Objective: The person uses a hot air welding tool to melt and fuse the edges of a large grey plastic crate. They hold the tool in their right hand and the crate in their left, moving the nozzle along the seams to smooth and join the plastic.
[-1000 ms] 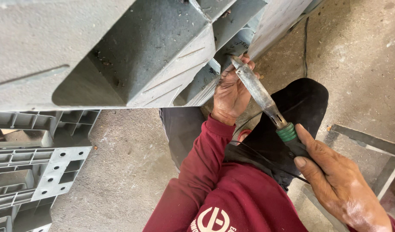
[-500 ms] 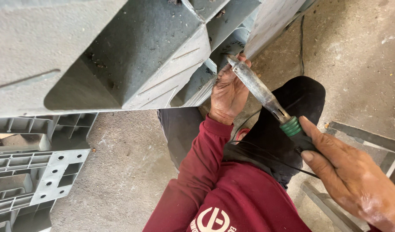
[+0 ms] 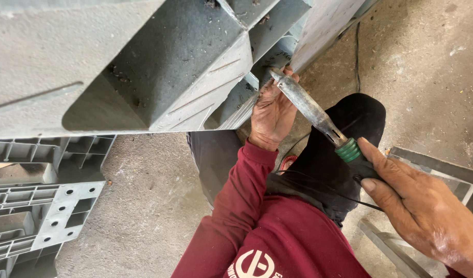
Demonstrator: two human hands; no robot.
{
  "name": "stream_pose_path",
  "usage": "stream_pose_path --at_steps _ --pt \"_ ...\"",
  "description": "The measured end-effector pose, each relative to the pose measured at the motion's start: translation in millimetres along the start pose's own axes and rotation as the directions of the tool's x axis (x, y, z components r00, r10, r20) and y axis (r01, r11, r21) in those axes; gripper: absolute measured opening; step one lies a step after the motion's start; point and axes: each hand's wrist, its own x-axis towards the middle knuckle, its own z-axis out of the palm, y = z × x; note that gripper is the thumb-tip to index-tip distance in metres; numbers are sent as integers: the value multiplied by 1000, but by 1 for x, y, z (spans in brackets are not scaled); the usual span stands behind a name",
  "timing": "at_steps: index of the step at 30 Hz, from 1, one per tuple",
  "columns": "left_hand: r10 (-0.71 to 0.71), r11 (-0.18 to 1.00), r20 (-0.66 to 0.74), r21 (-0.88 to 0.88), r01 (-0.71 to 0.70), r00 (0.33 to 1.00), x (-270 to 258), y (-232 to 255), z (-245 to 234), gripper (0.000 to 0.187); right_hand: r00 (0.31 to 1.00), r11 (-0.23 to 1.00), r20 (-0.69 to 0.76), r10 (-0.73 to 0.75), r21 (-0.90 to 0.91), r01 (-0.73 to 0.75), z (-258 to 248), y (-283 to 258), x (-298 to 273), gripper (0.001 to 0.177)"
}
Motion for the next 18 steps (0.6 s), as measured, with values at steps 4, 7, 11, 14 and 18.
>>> stream_pose_path --at_steps 4,7,11,14,18 --pt "-16 1000 -20 -12 16 1000 1 0 -5 26 994 995 -48 -97 11 98 0 -1 0 68" --pt "-22 999 -34 -28 21 999 1 0 -8 26 990 992 -65 -122 18 123 1 -2 1 69" --pt "-35 999 -39 -22 34 999 1 0 -11 27 999 999 -3 -51 -10 51 2 -5 2 73" --pt "-26 1000 -33 7 27 999 1 1 -9 28 972 977 -127 -198 50 205 8 0 0 69" --pt "-44 998 -27 36 45 999 -1 2 1 22 987 930 -156 29 367 30 36 38 -3 62"
